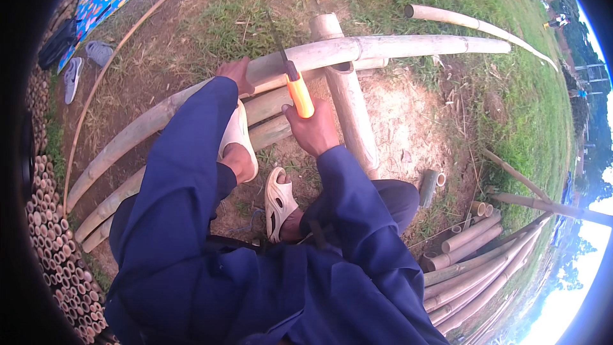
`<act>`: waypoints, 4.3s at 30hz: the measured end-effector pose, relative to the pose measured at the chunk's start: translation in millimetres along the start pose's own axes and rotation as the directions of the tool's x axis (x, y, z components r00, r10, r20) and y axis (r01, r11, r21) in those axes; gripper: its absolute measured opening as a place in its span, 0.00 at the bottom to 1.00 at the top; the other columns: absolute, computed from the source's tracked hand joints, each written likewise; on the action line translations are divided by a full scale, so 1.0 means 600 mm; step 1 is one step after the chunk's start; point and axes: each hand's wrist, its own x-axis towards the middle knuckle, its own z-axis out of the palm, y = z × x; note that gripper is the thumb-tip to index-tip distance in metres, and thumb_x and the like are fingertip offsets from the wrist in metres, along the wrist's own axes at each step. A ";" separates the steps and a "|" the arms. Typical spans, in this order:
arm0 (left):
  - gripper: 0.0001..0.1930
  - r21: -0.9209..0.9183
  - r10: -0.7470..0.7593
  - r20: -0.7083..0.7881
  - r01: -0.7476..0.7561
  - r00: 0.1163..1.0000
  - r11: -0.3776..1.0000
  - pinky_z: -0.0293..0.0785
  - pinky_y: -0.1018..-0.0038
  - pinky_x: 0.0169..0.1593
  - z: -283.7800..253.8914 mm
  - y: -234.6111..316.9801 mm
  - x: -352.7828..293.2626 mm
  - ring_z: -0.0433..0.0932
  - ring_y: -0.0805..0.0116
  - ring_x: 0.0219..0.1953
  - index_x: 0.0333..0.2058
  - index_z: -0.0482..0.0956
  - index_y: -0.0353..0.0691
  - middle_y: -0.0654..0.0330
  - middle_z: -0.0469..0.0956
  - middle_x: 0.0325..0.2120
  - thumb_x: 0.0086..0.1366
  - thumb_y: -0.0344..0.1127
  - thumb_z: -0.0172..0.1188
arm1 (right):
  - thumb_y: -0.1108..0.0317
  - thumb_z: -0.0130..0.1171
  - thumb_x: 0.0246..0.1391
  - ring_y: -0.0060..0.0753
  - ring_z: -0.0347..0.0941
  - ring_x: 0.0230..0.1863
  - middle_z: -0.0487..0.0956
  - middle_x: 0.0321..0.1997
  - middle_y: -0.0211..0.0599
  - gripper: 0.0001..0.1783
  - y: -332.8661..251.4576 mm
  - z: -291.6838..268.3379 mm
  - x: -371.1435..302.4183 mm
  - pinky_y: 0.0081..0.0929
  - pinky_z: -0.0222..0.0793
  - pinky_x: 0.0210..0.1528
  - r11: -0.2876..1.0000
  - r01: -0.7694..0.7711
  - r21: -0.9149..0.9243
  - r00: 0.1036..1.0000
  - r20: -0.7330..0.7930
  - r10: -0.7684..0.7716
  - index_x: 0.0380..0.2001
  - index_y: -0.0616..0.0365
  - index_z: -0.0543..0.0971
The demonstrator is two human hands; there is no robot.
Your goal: The person uses a hand saw to cut bamboo poles into shorter sections. They repeatedly position a bamboo pole on a makeshift stand, saw through it, and then move the cut pieces aside.
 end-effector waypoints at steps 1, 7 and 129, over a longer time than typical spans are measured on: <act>0.40 0.036 0.031 -0.052 -0.029 0.998 0.999 0.74 0.52 0.57 -0.001 0.007 0.000 0.82 0.40 0.48 0.51 0.73 0.38 0.45 0.83 0.42 0.39 0.49 0.78 | 0.66 0.67 0.57 0.32 0.73 0.24 0.77 0.21 0.43 0.13 0.008 -0.007 -0.004 0.37 0.70 0.33 1.000 0.020 0.000 1.000 -0.024 -0.020 0.35 0.68 0.80; 0.36 0.121 0.141 -0.041 -0.135 0.989 0.984 0.78 0.52 0.52 -0.005 0.002 -0.054 0.83 0.41 0.43 0.46 0.72 0.35 0.44 0.84 0.37 0.39 0.46 0.77 | 0.65 0.68 0.58 0.36 0.77 0.26 0.79 0.23 0.45 0.14 -0.015 -0.031 -0.064 0.36 0.72 0.33 0.999 0.025 -0.042 1.000 -0.007 -0.025 0.38 0.66 0.81; 0.46 -0.072 0.147 -0.048 -0.150 0.988 0.986 0.78 0.56 0.55 0.010 0.032 -0.134 0.83 0.43 0.48 0.59 0.74 0.38 0.41 0.83 0.44 0.36 0.44 0.76 | 0.70 0.65 0.60 0.29 0.76 0.23 0.78 0.22 0.43 0.08 0.084 0.036 -0.183 0.31 0.71 0.28 0.957 0.119 0.264 0.972 -0.228 -0.059 0.33 0.66 0.79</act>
